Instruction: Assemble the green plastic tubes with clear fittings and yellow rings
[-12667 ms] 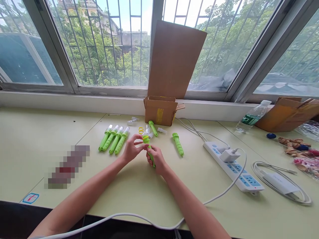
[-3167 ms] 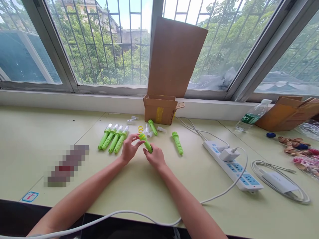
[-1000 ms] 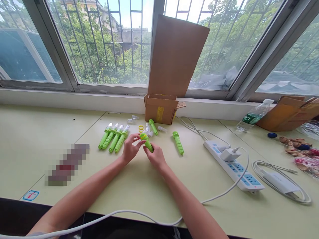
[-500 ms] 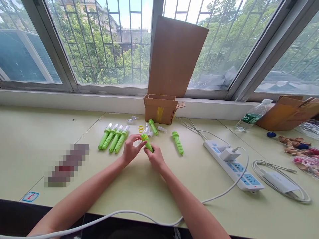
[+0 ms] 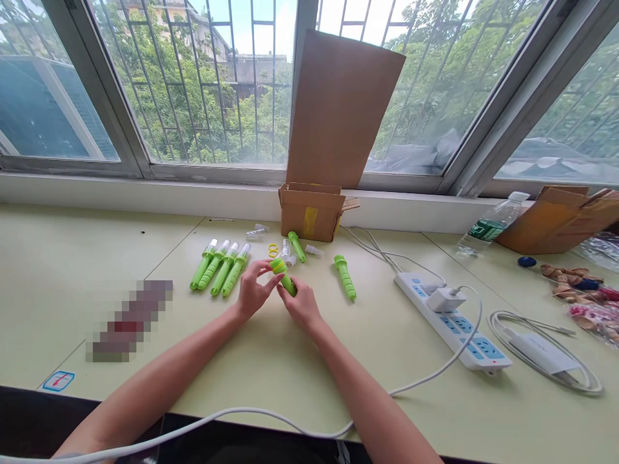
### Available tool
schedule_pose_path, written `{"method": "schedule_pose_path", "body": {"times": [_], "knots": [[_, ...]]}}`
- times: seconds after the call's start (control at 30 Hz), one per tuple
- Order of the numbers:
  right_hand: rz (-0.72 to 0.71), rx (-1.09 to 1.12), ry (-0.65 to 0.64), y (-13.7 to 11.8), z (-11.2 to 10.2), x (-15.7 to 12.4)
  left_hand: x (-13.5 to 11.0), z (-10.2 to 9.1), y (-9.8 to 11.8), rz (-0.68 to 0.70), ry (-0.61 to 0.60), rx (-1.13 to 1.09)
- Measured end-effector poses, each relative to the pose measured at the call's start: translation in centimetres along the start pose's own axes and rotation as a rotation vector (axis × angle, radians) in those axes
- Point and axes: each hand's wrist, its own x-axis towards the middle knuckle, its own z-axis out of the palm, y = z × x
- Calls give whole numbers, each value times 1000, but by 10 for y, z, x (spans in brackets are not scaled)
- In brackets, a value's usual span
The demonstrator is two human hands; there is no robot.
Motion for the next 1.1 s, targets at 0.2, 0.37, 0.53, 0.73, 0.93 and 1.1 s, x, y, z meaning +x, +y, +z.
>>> {"method": "schedule_pose_path", "body": {"times": [0.2, 0.37, 0.53, 0.73, 0.93, 1.1], "knots": [[-52, -96, 85, 2, -1, 0, 0, 0, 2, 13, -10, 46], [-1, 65, 29, 1, -2, -1, 1, -1, 7, 61, -42, 68], [98, 278, -69, -5, -1, -4, 2, -3, 8, 76, -62, 59], [241, 499, -248, -6, -5, -5, 2, -3, 6, 63, -97, -38], [154, 208, -124, -5, -4, -1, 1, 0, 1, -1, -37, -75], [-39, -116, 119, -2, 0, 0, 0, -1, 1, 39, -17, 30]]}}
